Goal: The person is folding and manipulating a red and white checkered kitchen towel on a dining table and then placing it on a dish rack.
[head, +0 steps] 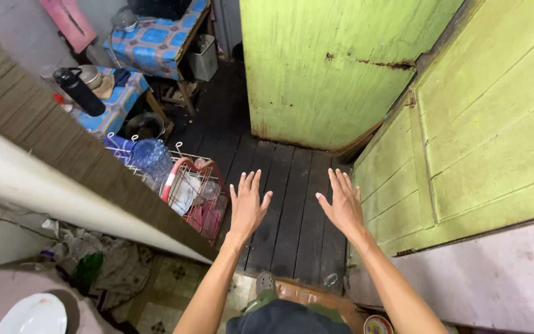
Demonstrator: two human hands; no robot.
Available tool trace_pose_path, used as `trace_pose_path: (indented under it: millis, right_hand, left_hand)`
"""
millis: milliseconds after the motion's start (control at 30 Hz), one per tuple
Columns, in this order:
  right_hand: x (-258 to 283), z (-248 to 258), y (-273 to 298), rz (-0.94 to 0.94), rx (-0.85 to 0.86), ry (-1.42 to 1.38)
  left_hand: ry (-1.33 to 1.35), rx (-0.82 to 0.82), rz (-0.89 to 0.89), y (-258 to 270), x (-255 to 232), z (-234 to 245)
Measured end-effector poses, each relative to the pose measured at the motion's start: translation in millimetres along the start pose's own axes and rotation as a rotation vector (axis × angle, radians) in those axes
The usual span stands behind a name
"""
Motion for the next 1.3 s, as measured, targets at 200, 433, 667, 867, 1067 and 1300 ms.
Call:
trace_pose_path:
  millis: [200, 433, 667, 867, 1067, 1300]
  right_hand:
    - [-1.8, 8.9, -101.3, 0.009, -0.046, -0.051]
    - [-52.1, -46.7, -230.3, 0.036, 0.012, -0.077]
    - [-130.2, -150.7, -361.1, 0.241, 0.042, -0.159]
    - [-197.0, -233.1, -473.6, 0.514, 0.121, -0.159]
    - [-152.3, -286.0, -562.0, 0.63, 0.311, -0.212]
    - [-14.9, -366.7, -657.9, 0.852, 0.42, -0.364]
  left_hand:
    - [0.018, 0.021, 0.012, -99.0, 0.7, -10.5]
    - [0.015, -0.029, 0.091, -198.3, 22.2, -53.7]
    - [0.018, -0.132, 0.267, -296.1, 77.7, -155.2]
    - [0.061, -0.25, 0.431, -364.9, 120.3, -221.8]
    - [0.034, -0.339, 0.607, -383.6, 164.5, -193.2]
    - [-0.011, -0.613, 0.804, -414.0, 264.6, -124.0]
Point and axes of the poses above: each hand's wrist, its own y-axis away from the middle knuckle, its own z-axis out of the back of the hand, x = y × z, the point moved 3 cm from there along -y, towards the middle knuckle, and after that the axes turned 7 degrees about z, right-handed, at the moved point
